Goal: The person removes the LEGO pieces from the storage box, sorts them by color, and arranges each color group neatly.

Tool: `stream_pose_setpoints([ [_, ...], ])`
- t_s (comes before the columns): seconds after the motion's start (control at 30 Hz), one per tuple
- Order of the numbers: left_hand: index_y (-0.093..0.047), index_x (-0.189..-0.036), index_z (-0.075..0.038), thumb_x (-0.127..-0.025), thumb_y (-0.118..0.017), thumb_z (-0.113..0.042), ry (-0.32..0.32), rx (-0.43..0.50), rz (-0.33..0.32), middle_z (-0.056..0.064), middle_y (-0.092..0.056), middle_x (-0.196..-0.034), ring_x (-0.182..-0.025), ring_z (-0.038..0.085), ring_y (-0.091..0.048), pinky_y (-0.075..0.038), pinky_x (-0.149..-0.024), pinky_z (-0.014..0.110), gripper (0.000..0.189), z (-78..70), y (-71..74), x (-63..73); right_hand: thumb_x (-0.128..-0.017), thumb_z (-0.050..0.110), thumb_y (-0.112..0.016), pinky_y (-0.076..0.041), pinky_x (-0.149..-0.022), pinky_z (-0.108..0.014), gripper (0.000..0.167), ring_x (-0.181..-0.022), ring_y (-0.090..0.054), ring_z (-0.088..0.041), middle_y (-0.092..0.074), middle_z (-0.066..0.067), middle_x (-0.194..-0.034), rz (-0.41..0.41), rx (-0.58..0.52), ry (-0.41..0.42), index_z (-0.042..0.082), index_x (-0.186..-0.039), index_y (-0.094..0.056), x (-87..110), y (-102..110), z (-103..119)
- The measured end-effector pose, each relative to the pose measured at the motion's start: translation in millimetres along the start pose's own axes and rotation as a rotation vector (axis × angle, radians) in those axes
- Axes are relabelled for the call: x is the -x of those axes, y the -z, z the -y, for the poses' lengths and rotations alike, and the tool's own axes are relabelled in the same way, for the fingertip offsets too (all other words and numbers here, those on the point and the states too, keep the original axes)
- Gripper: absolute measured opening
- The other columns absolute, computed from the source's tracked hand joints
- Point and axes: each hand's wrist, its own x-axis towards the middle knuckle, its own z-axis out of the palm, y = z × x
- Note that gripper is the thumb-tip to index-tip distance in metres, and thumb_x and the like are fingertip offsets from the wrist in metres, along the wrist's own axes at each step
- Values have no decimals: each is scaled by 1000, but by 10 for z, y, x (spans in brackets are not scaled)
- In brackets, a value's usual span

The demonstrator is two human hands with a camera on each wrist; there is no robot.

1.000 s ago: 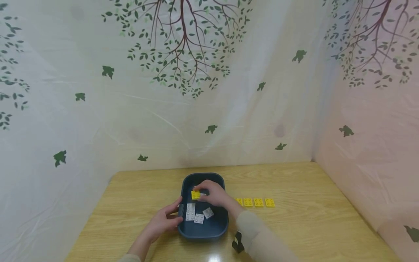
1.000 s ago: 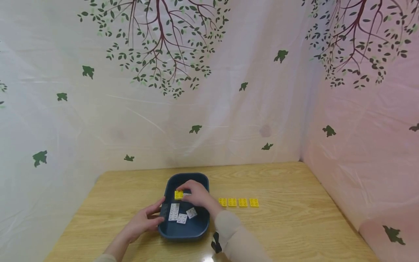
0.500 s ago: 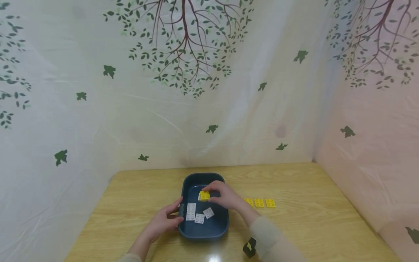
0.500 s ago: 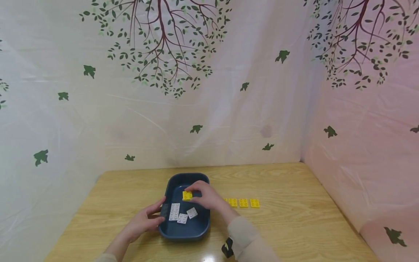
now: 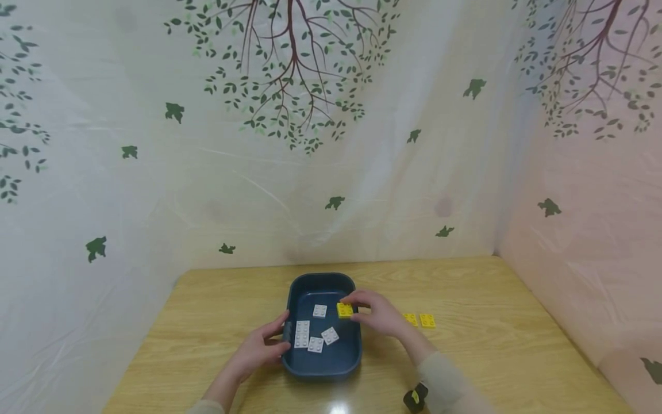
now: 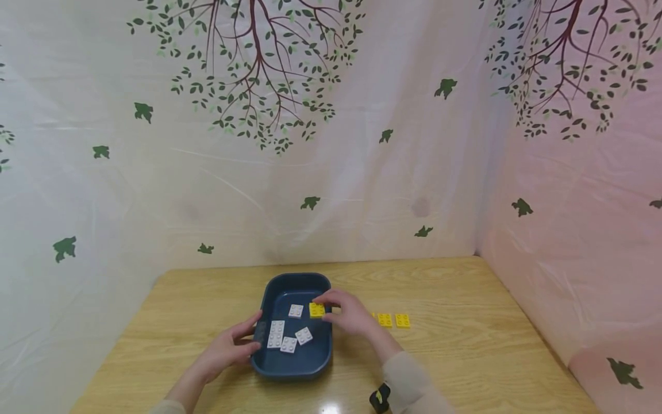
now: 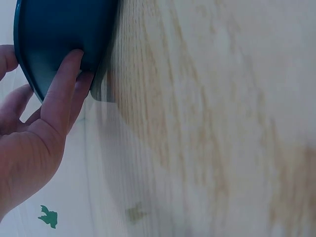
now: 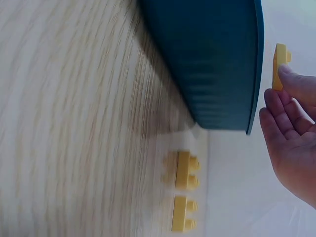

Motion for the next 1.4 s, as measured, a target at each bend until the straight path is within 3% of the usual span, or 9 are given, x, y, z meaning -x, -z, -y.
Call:
stream_pose_setpoints([
  [0.4, -33, -155, -12, -91, -69, -7, 24, 3, 14, 32, -35, -150, -127, 49, -47, -59, -82, 45, 73, -27, 23, 10, -93, 10, -69, -50, -98, -49, 32, -112, -60, -26, -63, -1, -123, -9, -5, 47, 12, -125, -67, 223, 209, -223],
  [0.7, -33, -155, -11, -91, -69, -6, 25, 15, 9, 33, -34, -150, -125, 49, -48, -59, -80, 45, 74, -11, 31, 6, -93, 9, -68, -51, -97, -43, 31, -110, -61, -25, -64, -5, -121, -21, 29, 58, 10, -123, -67, 410, 344, -389],
  [1.4, -33, -155, -13, -91, -71, -8, 34, -14, 14, 36, -36, -147, -119, 45, -55, -59, -81, 44, 75, -24, -15, 3, -90, 5, -69, -50, -98, -43, 32, -112, -60, -33, -64, -13, -122, -97, 74, 14, 3, -122, -66, 941, 849, -786],
])
